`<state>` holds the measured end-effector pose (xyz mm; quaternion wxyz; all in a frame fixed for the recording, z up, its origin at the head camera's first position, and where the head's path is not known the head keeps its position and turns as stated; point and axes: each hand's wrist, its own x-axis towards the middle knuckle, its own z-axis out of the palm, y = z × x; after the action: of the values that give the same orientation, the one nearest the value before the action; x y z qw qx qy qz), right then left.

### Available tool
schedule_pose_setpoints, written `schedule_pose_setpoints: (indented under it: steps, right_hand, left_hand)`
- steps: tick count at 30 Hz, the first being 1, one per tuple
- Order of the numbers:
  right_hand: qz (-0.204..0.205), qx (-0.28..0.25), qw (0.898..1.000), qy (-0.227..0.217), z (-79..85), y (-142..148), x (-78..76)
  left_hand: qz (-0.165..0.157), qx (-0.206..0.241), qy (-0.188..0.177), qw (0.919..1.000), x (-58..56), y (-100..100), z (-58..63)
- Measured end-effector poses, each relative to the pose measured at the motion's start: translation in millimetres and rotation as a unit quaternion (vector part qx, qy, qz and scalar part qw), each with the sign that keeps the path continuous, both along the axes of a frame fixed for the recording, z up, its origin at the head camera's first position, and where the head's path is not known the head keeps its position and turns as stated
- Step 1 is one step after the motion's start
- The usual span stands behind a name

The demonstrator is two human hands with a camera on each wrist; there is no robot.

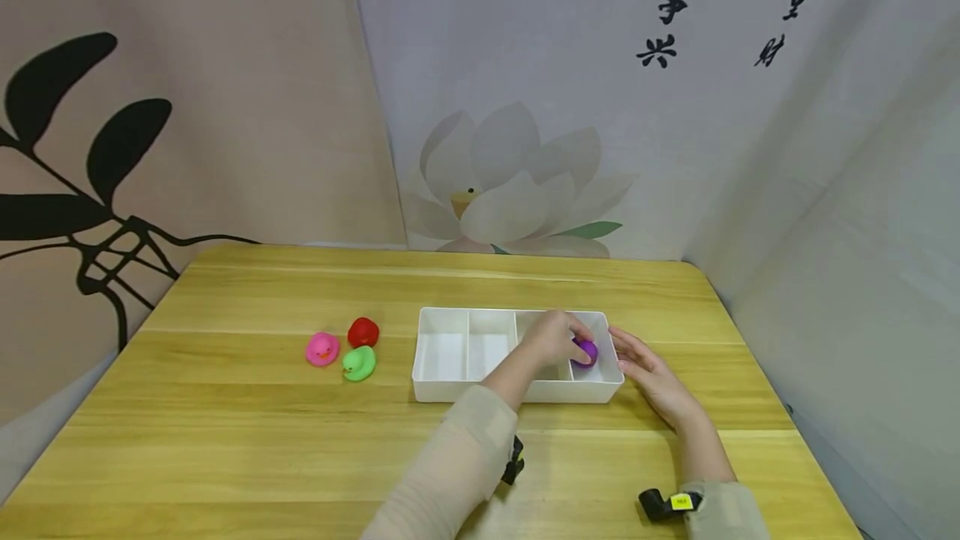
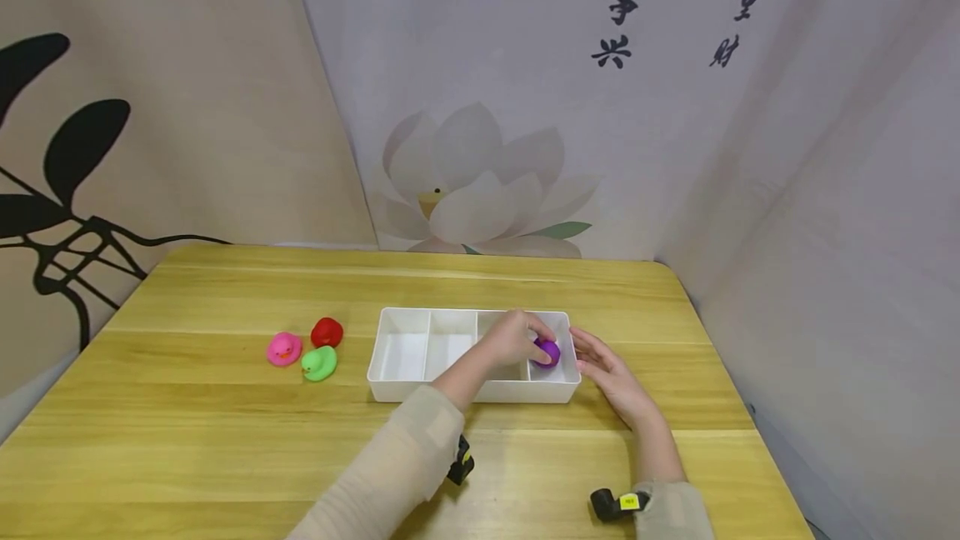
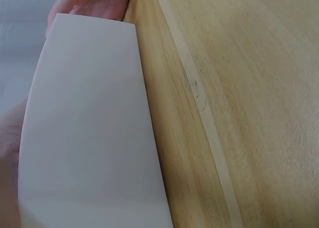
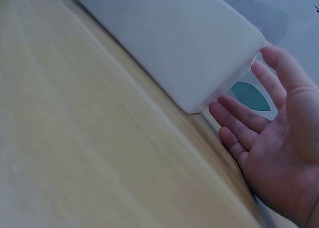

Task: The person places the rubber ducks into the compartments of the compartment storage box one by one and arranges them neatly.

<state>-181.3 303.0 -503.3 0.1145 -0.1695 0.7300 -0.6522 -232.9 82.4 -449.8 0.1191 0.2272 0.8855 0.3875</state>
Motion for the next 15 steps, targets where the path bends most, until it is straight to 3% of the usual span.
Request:
schedule_pose_setpoints:
  steps: [5, 15]
  right_hand:
    - [-0.008, 0.002, 1.0, -0.002, 0.1, 0.8, 0.1]
    - [-0.012, 0.017, 1.0, -0.005, -0.8, -0.4, -0.3]
  left_hand:
    - [-0.008, -0.023, 0.015, 0.9996, -2.1, 2.7, -2.0]
    - [0.011, -0.046, 0.003, 0.9989, 0.7, 2.7, -0.2]
